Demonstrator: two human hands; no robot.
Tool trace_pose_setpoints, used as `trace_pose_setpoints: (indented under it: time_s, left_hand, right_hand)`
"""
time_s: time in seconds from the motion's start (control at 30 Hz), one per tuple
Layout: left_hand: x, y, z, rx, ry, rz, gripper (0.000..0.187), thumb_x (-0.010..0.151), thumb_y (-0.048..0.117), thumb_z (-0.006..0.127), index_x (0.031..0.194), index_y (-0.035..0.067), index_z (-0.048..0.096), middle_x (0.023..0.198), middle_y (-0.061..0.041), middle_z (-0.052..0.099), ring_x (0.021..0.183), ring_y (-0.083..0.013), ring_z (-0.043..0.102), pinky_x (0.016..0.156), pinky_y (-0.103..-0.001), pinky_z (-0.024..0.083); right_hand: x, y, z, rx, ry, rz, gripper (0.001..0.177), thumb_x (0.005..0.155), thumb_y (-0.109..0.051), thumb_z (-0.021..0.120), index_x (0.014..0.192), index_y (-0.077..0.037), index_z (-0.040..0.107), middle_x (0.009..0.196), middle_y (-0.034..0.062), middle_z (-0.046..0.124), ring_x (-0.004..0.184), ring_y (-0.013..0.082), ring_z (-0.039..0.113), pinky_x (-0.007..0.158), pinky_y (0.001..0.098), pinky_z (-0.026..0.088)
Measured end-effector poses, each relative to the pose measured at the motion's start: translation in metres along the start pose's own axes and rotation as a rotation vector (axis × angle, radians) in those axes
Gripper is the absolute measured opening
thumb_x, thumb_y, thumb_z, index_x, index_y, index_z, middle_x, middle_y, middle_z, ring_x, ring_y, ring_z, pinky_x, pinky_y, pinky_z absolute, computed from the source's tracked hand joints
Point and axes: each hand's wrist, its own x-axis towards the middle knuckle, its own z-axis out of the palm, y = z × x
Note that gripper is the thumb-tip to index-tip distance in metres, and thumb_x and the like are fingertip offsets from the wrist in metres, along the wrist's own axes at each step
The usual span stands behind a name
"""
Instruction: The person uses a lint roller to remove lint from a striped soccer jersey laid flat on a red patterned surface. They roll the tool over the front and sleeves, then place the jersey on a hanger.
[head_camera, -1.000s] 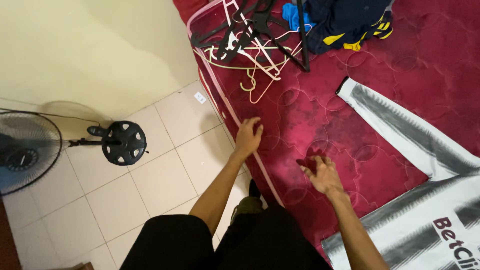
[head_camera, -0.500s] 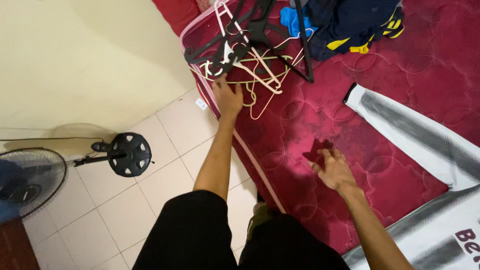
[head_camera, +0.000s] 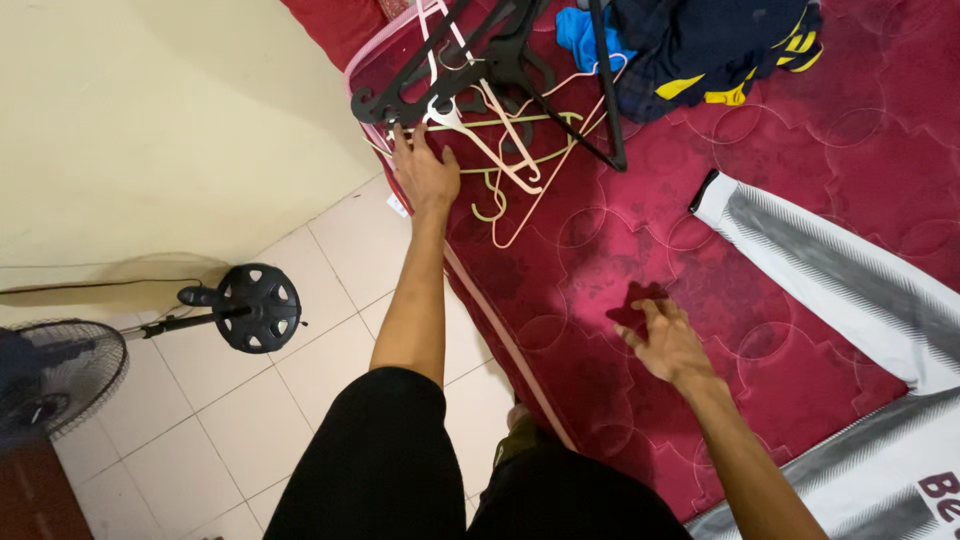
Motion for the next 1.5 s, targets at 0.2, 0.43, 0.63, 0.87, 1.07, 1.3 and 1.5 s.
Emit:
trace_pose_setpoints:
  time_s: [0.2,0.43,0.63,0.87,1.07,1.3,1.5]
  left_hand:
    - [0.021,0.006,-0.019,0.255,-0.265,-0.066,0.081,0.078,0.04,0.081,0.147,0.014,0.046,0.153,-0.018,0.035,0.139,-0.0421,0.031,0.112,-0.059,0.027]
    - [0.008,-0.012,0.006,0.428,-0.148,0.096,0.057,0.088,0.019,0.074,0.141,0.014,0.054,0.149,-0.016,0.043,0.139,-0.0367,0.039,0.116,-0.058,0.031]
    - [-0.004,0.002,-0.01,0.25,-0.143,0.21,0.06,0.084,0.016,0.075,0.14,0.007,0.055,0.143,-0.02,0.045,0.132,-0.0401,0.042,0.111,-0.059,0.032]
    - [-0.029,0.03,0.005,0.244,-0.119,0.583,0.043,0.087,0.008,0.066,0.129,0.017,0.067,0.139,-0.02,0.053,0.129,-0.0354,0.048,0.11,-0.054,0.036]
    - [-0.043,0.043,-0.002,0.135,-0.127,0.588,0.02,0.09,0.012,0.065,0.108,0.014,0.074,0.132,-0.011,0.058,0.128,-0.0315,0.051,0.111,-0.051,0.038]
    - [-0.069,0.066,-0.036,-0.095,-0.058,0.671,0.013,0.096,0.015,0.07,0.108,0.012,0.072,0.121,-0.007,0.063,0.12,-0.0286,0.057,0.111,-0.047,0.041]
    - [-0.095,0.086,-0.056,-0.253,-0.08,0.662,0.012,0.094,0.016,0.073,0.105,0.011,0.074,0.112,-0.005,0.065,0.112,-0.0288,0.059,0.102,-0.044,0.048]
  right_hand:
    - [0.006,0.003,0.004,-0.021,0.01,-0.014,0.065,0.092,-0.05,0.065,0.146,-0.015,0.05,0.153,0.0158,0.043,0.145,0.0384,0.04,0.118,0.05,0.04]
    - [0.008,-0.004,0.002,0.008,-0.019,0.001,0.065,0.093,-0.05,0.064,0.146,-0.015,0.05,0.156,0.016,0.04,0.145,0.039,0.039,0.117,0.0505,0.041]
    - [0.0,-0.005,0.001,0.023,-0.078,0.077,0.066,0.095,-0.052,0.06,0.149,-0.016,0.047,0.159,0.0139,0.037,0.149,0.0379,0.036,0.119,0.0525,0.04]
    - [-0.007,0.001,0.013,0.011,-0.062,0.057,0.068,0.093,-0.055,0.061,0.148,-0.018,0.046,0.161,0.0158,0.031,0.15,0.0372,0.031,0.119,0.0513,0.038]
    - [-0.014,0.008,0.022,0.027,-0.019,0.036,0.067,0.092,-0.054,0.064,0.145,-0.016,0.05,0.157,0.0165,0.038,0.149,0.0387,0.034,0.119,0.0512,0.039]
    - [-0.024,0.011,0.023,0.098,0.029,0.008,0.066,0.09,-0.051,0.067,0.142,-0.013,0.054,0.153,0.0185,0.044,0.144,0.0421,0.042,0.115,0.0515,0.043]
    - [-0.039,-0.014,0.002,0.264,0.094,0.017,0.066,0.094,-0.061,0.053,0.142,-0.014,0.054,0.151,0.0208,0.047,0.136,0.0423,0.05,0.113,0.052,0.044]
